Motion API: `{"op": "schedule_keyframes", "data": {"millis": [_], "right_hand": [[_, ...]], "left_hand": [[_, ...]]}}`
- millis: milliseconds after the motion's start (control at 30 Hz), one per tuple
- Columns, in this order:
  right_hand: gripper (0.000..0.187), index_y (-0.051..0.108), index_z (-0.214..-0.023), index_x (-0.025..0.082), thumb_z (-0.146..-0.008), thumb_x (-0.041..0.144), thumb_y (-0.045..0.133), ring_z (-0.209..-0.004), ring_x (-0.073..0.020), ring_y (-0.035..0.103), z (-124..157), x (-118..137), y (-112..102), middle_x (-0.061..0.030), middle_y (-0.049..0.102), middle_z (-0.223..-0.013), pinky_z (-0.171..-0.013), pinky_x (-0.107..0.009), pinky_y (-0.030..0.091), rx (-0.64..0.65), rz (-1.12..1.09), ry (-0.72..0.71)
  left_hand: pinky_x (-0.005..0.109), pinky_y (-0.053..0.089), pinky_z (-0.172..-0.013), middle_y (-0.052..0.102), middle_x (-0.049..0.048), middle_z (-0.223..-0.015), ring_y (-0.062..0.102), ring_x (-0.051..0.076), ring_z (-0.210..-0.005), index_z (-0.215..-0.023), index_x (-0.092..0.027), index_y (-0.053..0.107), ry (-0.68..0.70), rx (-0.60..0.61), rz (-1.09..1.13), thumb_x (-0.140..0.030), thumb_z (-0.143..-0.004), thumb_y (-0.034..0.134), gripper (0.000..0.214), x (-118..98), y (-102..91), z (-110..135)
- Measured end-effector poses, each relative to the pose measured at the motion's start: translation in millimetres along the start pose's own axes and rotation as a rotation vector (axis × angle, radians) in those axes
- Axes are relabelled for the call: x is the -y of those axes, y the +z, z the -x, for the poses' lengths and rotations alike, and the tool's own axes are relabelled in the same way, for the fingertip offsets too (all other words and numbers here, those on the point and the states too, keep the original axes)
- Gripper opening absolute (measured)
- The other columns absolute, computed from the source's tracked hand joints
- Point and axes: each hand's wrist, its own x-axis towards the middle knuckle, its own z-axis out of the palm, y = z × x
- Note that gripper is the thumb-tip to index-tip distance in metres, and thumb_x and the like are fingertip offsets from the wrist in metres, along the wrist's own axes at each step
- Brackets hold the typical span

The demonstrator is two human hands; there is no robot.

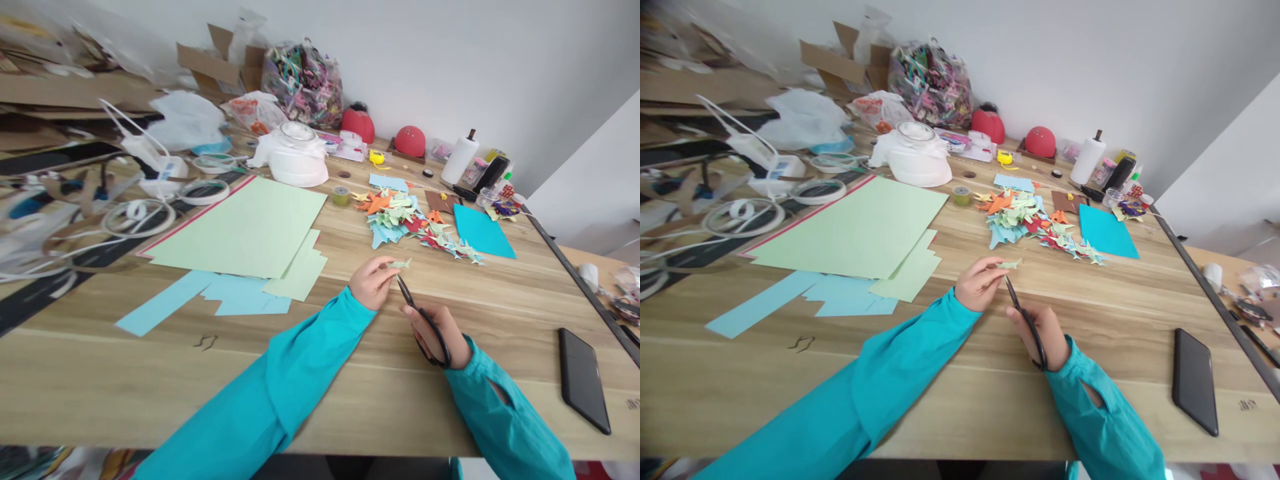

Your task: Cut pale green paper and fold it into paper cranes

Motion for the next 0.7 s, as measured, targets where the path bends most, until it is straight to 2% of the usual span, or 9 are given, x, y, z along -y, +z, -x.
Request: {"op": "schedule_keyframes", "data": {"millis": [333,700], "right_hand": [[0.053,0.042,-0.053,0.02,-0.082,0.064,0.051,-0.035,-0.006,0.034,-0.1,1.6,-0.9,0.006,0.038,-0.04,-0.033,-0.019,0.024,-0.008,0.032,-0.052],[0.055,0.042,-0.053,0.021,-0.08,0.068,0.049,-0.035,-0.0065,0.034,1.1,4.8,-0.4,0.0056,0.038,-0.04,-0.034,-0.02,0.023,-0.021,0.03,-0.018]], "left_hand": [[0.027,0.056,-0.072,0.067,0.0105,-0.101,0.064,0.014,-0.08,-0.09,-0.017,0.07,-0.011,0.0,-0.015,-0.014,-0.087,0.053,0.017,0.3,0.0,0.8],[0.028,0.055,-0.073,0.067,0.0115,-0.101,0.063,0.015,-0.081,-0.09,-0.016,0.07,-0.009,0.0,0.02,-0.012,-0.086,0.054,0.017,-0.7,-0.3,0.5]]}}
